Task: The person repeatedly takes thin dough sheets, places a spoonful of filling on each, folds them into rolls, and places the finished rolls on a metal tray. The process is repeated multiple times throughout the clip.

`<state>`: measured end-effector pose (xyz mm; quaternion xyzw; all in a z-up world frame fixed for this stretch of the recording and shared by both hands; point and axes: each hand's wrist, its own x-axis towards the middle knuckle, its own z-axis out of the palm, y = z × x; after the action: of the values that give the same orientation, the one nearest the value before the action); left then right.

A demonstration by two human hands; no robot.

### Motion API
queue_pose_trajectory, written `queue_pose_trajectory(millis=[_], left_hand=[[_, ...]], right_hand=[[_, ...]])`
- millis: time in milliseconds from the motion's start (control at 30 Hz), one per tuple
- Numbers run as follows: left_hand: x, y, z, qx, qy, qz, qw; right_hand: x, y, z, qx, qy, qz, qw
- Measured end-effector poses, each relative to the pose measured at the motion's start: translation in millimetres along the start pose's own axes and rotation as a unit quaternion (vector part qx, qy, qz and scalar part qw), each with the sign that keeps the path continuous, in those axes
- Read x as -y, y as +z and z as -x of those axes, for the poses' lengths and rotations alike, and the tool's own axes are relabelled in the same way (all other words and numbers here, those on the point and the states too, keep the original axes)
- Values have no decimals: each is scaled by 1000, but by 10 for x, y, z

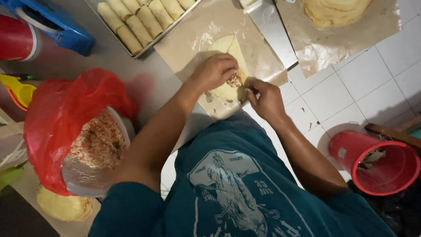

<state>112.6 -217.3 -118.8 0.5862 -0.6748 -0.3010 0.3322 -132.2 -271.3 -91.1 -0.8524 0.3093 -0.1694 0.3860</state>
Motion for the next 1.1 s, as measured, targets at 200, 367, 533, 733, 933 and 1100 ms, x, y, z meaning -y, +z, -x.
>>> queue_pose_trajectory(millis=[200,367,533,733,933,1100], left_hand=[[-119,-51,164,-35,-9,11,999],[-175,-90,421,-78,-1,-20,997],[-37,-185,830,-83,9,-109,990],[-6,-156,1057,-48,3,-154,987],[-42,-28,1027,-35,-30,-126,991],[137,48,977,-31,-81,-127,988]], right_hand=[[-31,65,196,-21,-107,5,994],[-171,258,288,-27,-210,105,972],[-36,515,203,-50,-257,183,948],[-254,875,159,-19,-215,243,946],[-185,944,135,-67,-231,292,926],[-69,794,169,-59,-95,168,979]])
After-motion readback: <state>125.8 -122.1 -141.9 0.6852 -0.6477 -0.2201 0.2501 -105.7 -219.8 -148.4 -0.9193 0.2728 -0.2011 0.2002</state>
